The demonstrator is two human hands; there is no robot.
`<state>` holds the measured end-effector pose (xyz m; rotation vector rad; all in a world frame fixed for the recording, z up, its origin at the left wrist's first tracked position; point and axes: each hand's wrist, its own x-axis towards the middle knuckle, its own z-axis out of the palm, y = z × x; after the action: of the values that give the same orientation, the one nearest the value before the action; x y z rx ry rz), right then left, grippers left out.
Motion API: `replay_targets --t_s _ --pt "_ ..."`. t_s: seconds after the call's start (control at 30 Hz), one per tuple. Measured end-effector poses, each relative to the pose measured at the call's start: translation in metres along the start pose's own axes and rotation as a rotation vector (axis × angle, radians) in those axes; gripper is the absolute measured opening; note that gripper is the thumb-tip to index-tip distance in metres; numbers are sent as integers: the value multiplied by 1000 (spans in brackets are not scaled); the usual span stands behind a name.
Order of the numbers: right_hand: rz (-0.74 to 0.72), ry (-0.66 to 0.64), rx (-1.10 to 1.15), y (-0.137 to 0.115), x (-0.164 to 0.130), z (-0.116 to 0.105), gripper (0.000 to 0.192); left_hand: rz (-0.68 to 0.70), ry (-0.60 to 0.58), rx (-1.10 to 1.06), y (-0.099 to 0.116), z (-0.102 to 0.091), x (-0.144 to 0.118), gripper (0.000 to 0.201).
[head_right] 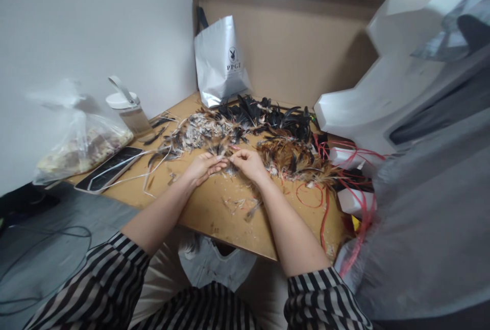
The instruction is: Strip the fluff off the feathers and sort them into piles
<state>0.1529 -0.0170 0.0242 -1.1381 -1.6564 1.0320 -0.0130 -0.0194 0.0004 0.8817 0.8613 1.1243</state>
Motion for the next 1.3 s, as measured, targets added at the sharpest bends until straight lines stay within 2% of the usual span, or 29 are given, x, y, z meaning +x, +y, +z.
replay_targets --t_s 0.13,0.33,0.47,0.73,0.87,1.0,1.1,1.2,1.3 --pt "-13 3 -67 -7 -1 -6 22 -22 -29 47 -1 -1 0 23" --pt "-18 -100 -133 -18 -6 -13 22 -11 -43 54 -4 -3 2 27" --pt "-59 -147 -169 -15 -5 -15 20 -17 -87 90 -3 0 0 27" --pt "-176 -13 -243 -6 -1 -9 17 -44 -75 134 -1 5 -4 21" --pt "-146 73 -96 -8 0 -6 18 20 -34 93 -2 3 -1 18" --pt "38 249 153 -6 1 1 28 103 79 -42 0 1 2 15" --pt "112 201 205 -4 0 11 31 140 116 -84 2 1 2 16" --pt "53 136 233 -4 -3 19 30 136 81 -43 2 3 0 20" --pt "-20 144 196 -6 -5 21 25 107 19 39 0 5 -1 22"
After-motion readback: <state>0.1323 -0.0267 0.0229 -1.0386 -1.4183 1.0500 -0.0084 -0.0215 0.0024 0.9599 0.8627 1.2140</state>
